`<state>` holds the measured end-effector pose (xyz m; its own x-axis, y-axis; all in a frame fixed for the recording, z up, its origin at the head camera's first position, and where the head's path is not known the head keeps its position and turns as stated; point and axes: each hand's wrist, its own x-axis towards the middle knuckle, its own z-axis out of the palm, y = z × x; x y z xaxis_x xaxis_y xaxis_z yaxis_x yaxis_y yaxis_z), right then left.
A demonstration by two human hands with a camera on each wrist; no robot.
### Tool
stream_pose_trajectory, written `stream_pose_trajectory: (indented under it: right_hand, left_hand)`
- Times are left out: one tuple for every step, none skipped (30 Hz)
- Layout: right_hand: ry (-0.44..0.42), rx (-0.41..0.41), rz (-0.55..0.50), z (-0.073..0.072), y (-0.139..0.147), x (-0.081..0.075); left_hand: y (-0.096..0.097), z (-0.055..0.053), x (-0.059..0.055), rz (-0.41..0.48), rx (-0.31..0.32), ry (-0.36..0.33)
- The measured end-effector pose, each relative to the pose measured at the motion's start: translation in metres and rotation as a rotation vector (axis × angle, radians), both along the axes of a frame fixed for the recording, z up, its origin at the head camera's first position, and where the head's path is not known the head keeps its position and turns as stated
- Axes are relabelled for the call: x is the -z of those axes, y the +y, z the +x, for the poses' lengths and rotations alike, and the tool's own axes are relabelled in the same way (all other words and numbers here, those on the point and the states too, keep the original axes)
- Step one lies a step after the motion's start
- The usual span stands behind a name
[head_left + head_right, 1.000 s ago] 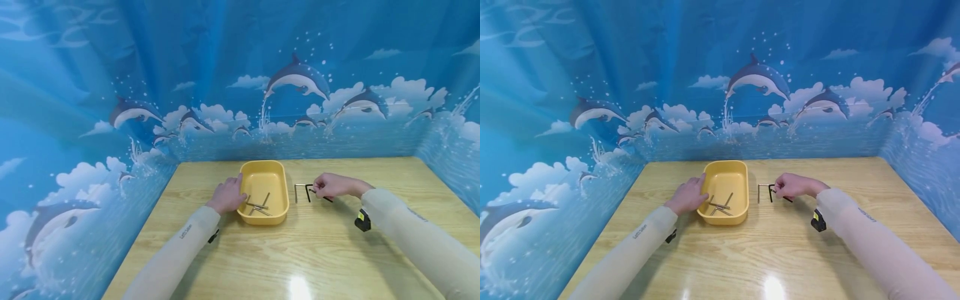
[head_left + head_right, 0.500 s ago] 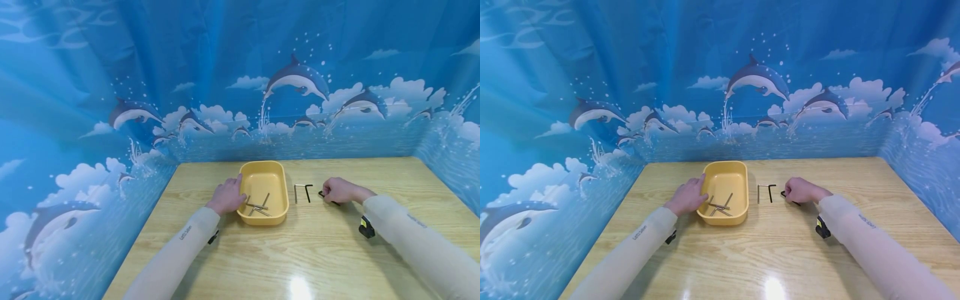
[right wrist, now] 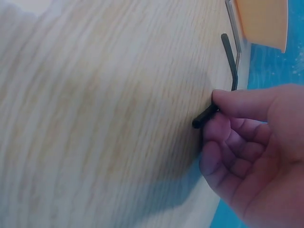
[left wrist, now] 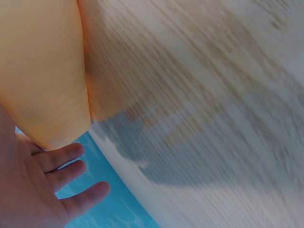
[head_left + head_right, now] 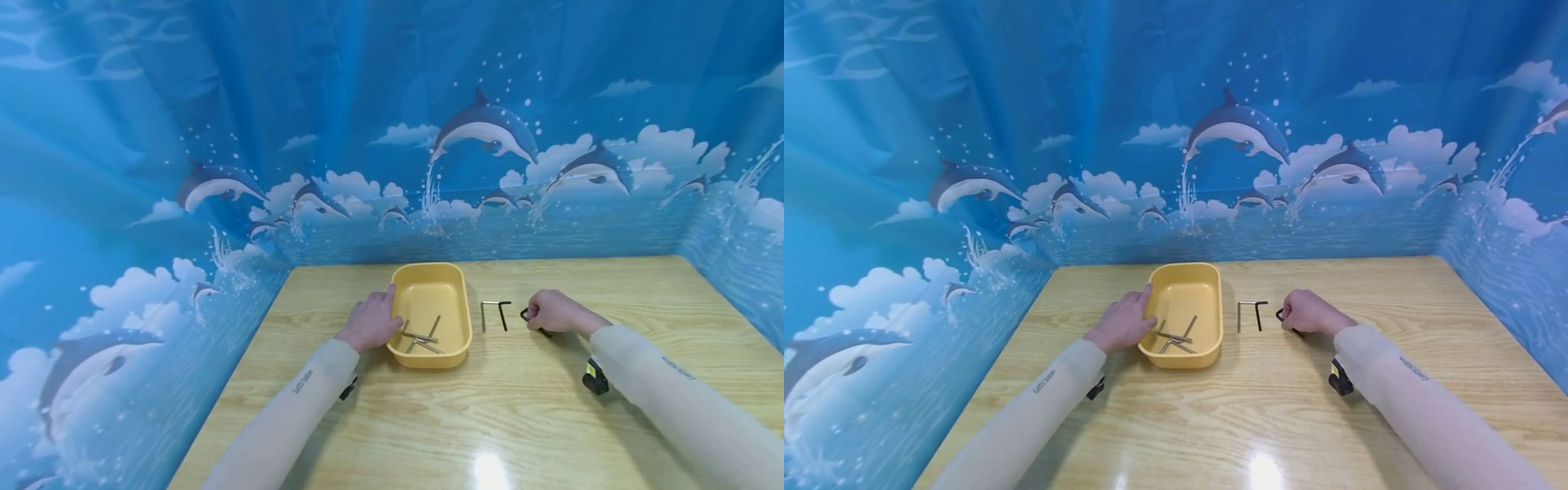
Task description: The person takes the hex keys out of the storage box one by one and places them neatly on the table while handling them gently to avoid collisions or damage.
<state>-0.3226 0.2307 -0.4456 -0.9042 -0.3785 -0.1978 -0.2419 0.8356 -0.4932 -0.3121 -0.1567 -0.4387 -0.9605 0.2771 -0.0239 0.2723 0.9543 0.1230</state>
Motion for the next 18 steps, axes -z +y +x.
stream_pose_trajectory:
  right_hand:
    - [-0.003, 0.004, -0.004, 0.000, 0.000, 0.000]
    - [-0.008, 0.013, -0.007, 0.001, 0.000, 0.000]
    - [-0.013, 0.019, -0.007, 0.001, 0.001, 0.001]
    - [-0.016, 0.027, -0.007, 0.002, 0.001, 0.001]
    - [-0.018, 0.032, -0.005, 0.002, 0.002, 0.002]
    - [-0.018, 0.034, -0.001, 0.004, 0.002, 0.002]
    - [-0.017, 0.033, 0.005, 0.005, 0.003, 0.002]
    - [-0.019, 0.039, 0.014, 0.006, 0.003, 0.002]
    - [-0.021, 0.041, 0.021, 0.008, 0.003, 0.002]
    - [-0.023, 0.046, 0.028, 0.009, 0.004, 0.002]
    - [-0.027, 0.049, 0.035, 0.011, 0.004, 0.002]
    - [-0.031, 0.054, 0.042, 0.013, 0.004, 0.001]
    - [-0.036, 0.062, 0.051, 0.014, 0.004, 0.000]
    - [-0.041, 0.070, 0.060, 0.015, 0.004, 0.000]
    - [-0.043, 0.074, 0.068, 0.016, 0.003, -0.001]
    - [-0.043, 0.078, 0.075, 0.016, 0.003, -0.003]
    - [-0.043, 0.081, 0.079, 0.016, 0.003, -0.004]
    - [-0.042, 0.086, 0.084, 0.016, 0.002, -0.004]
  left_hand:
    - [0.000, 0.000, 0.000, 0.001, 0.002, 0.004]
    - [0.000, 0.000, 0.000, 0.002, 0.004, 0.007]
    - [0.000, 0.000, 0.001, 0.004, 0.006, 0.009]
    - [0.000, 0.000, 0.001, 0.009, 0.006, 0.006]
    - [0.000, 0.000, 0.001, 0.012, 0.005, 0.003]
    - [0.000, 0.001, 0.002, 0.017, 0.005, 0.002]
    - [0.000, 0.001, 0.002, 0.022, 0.005, 0.001]
    - [-0.001, 0.002, 0.003, 0.025, 0.005, 0.000]
    - [-0.001, 0.002, 0.004, 0.027, 0.004, 0.000]
    - [-0.001, 0.002, 0.004, 0.028, 0.003, 0.001]
    - [-0.001, 0.002, 0.005, 0.027, 0.004, 0.001]
    - [-0.001, 0.002, 0.005, 0.029, 0.004, 0.002]
    - [-0.001, 0.002, 0.005, 0.029, 0.004, 0.003]
    - [-0.001, 0.002, 0.005, 0.029, 0.003, 0.006]
    - [-0.001, 0.002, 0.005, 0.028, 0.003, 0.007]
    - [-0.001, 0.001, 0.005, 0.030, 0.001, 0.010]
    - [-0.001, 0.001, 0.004, 0.032, 0.000, 0.012]
    - [0.000, 0.000, 0.003, 0.034, -0.001, 0.016]
